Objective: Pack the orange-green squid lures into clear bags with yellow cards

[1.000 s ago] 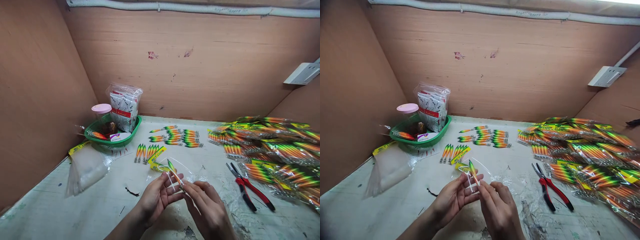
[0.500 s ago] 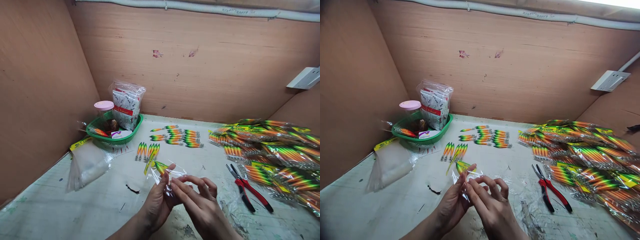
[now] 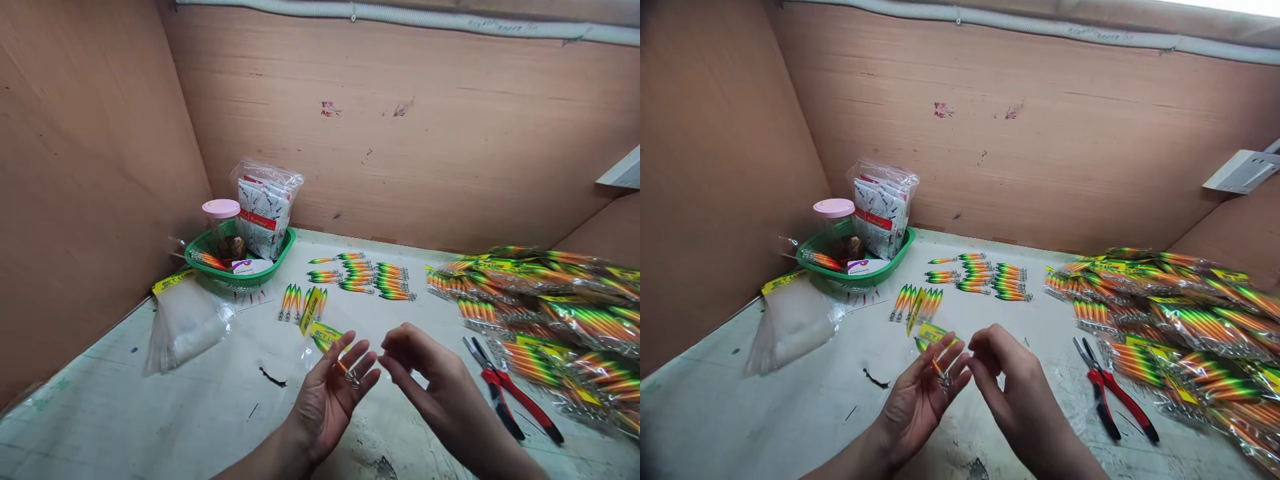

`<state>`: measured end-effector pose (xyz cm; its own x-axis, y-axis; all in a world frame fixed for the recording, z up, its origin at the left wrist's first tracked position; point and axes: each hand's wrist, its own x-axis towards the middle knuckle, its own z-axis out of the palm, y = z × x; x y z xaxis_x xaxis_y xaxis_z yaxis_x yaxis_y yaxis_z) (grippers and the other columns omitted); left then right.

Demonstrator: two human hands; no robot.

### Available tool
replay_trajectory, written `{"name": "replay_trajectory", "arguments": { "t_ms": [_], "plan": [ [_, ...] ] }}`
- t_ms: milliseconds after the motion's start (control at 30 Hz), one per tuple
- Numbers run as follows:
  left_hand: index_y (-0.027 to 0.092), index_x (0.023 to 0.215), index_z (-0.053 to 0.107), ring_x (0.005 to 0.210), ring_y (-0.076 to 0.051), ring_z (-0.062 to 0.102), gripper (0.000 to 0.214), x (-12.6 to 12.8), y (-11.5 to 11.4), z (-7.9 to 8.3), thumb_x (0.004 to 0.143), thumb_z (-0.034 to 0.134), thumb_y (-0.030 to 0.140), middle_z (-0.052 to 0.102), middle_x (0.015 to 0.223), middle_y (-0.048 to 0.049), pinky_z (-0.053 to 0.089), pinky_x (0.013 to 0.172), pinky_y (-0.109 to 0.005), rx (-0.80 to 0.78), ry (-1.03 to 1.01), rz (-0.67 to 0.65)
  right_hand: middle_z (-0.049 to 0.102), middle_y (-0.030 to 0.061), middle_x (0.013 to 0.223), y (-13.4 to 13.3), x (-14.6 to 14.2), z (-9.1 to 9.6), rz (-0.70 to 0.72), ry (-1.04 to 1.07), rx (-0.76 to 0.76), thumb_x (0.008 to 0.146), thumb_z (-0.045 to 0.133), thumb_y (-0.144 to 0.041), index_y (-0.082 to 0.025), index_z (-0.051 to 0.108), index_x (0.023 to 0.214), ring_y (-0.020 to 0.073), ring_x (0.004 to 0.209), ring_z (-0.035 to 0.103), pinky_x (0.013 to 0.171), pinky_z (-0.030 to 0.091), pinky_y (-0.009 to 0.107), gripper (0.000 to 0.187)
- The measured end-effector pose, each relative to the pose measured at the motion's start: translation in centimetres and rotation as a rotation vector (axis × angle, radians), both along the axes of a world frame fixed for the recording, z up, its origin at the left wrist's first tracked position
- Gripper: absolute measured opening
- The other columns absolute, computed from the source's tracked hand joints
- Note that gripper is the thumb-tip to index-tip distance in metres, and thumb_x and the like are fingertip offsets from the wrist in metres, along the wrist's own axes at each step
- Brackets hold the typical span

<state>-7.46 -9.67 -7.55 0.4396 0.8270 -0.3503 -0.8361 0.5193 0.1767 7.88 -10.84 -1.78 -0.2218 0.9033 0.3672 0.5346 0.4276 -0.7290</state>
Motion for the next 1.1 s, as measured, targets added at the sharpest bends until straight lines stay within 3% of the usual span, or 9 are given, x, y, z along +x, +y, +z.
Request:
{"name": "replay_trajectory", "arguments": {
  "t_ms": [100,233,367,533,667,767,967,1100],
  "plan": [
    [0.009,0.099,0.063,0.078,-0.018,0.069,0.019,-1.8,1.9,1.5,0.088,0.051,0.017,0.071,0.092,-0.0111,0.057,0.072,-0.028,-0.057,0.165,0.183,0.054,0.0003,0.075,3.1,0.0,-0.9,-0.044,0.057,-0.084,0.092,0.041,-0.038,-0.022,0.047,0.095,0.0118,0.062,0.053,0.054,0.047,0.023,0.017],
    [0.012,0.092,0.061,0.075,-0.016,0.070,0.016,-5.1,4.9,2.3,0.090,0.047,0.019,0.071,0.089,-0.0093,0.057,0.064,-0.024,-0.001,0.314,0.472,0.058,0.0018,0.075,8.5,-1.4,-4.5,-0.002,-0.149,-0.096,0.087,0.050,-0.029,-0.020,0.056,0.077,0.0128,0.065,0.054,0.061,0.046,0.026,0.014],
    [0.013,0.087,0.058,0.082,-0.021,0.069,0.016,-6.6,6.4,1.2,0.089,0.048,0.026,0.070,0.095,-0.0103,0.058,0.064,-0.029,0.037,0.357,0.553,0.060,0.0011,0.081,12.0,-4.3,-8.0,0.071,-0.290,-0.159,0.086,0.057,-0.028,-0.016,0.059,0.081,0.0110,0.068,0.056,0.065,0.048,0.027,0.013],
    [0.013,0.087,0.058,0.084,-0.020,0.069,0.015,-6.8,6.8,0.3,0.089,0.047,0.023,0.069,0.096,-0.0103,0.057,0.068,-0.030,0.008,0.356,0.615,0.059,0.0005,0.085,12.7,-6.1,-9.6,0.071,-0.392,-0.194,0.089,0.054,-0.036,-0.014,0.058,0.094,0.0106,0.070,0.057,0.063,0.049,0.028,0.023],
    [0.014,0.094,0.058,0.086,-0.022,0.069,0.016,-6.8,6.7,0.5,0.089,0.048,0.025,0.067,0.104,-0.0111,0.057,0.068,-0.031,0.028,0.373,0.618,0.054,-0.0015,0.077,12.4,-6.3,-10.0,0.018,-0.394,-0.153,0.078,0.061,-0.023,-0.016,0.052,0.082,0.0106,0.066,0.050,0.060,0.041,0.024,0.012],
    [0.014,0.097,0.058,0.087,-0.023,0.069,0.016,-6.6,6.5,0.7,0.089,0.048,0.023,0.066,0.108,-0.0123,0.057,0.068,-0.031,0.022,0.368,0.570,0.052,-0.0002,0.078,12.1,-5.7,-10.0,-0.010,-0.376,-0.117,0.072,0.057,-0.014,-0.018,0.047,0.077,0.0111,0.065,0.047,0.058,0.037,0.024,0.012],
    [0.012,0.093,0.057,0.089,-0.024,0.068,0.012,-5.6,5.8,0.7,0.085,0.051,0.017,0.069,0.102,-0.0140,0.057,0.071,-0.031,0.018,0.366,0.422,0.051,-0.0004,0.073,11.2,-2.6,-9.7,0.046,-0.381,-0.071,0.072,0.047,-0.010,-0.021,0.041,0.072,0.0126,0.066,0.049,0.058,0.038,0.024,0.012],
    [0.012,0.089,0.056,0.092,-0.026,0.068,0.010,-5.2,5.4,0.7,0.082,0.054,0.018,0.070,0.099,-0.0159,0.056,0.072,-0.032,0.040,0.364,0.352,0.054,0.0003,0.080,10.6,-1.5,-9.3,0.049,-0.410,-0.085,0.073,0.049,-0.014,-0.020,0.044,0.084,0.0123,0.067,0.052,0.059,0.041,0.023,0.013]
  ]
}}
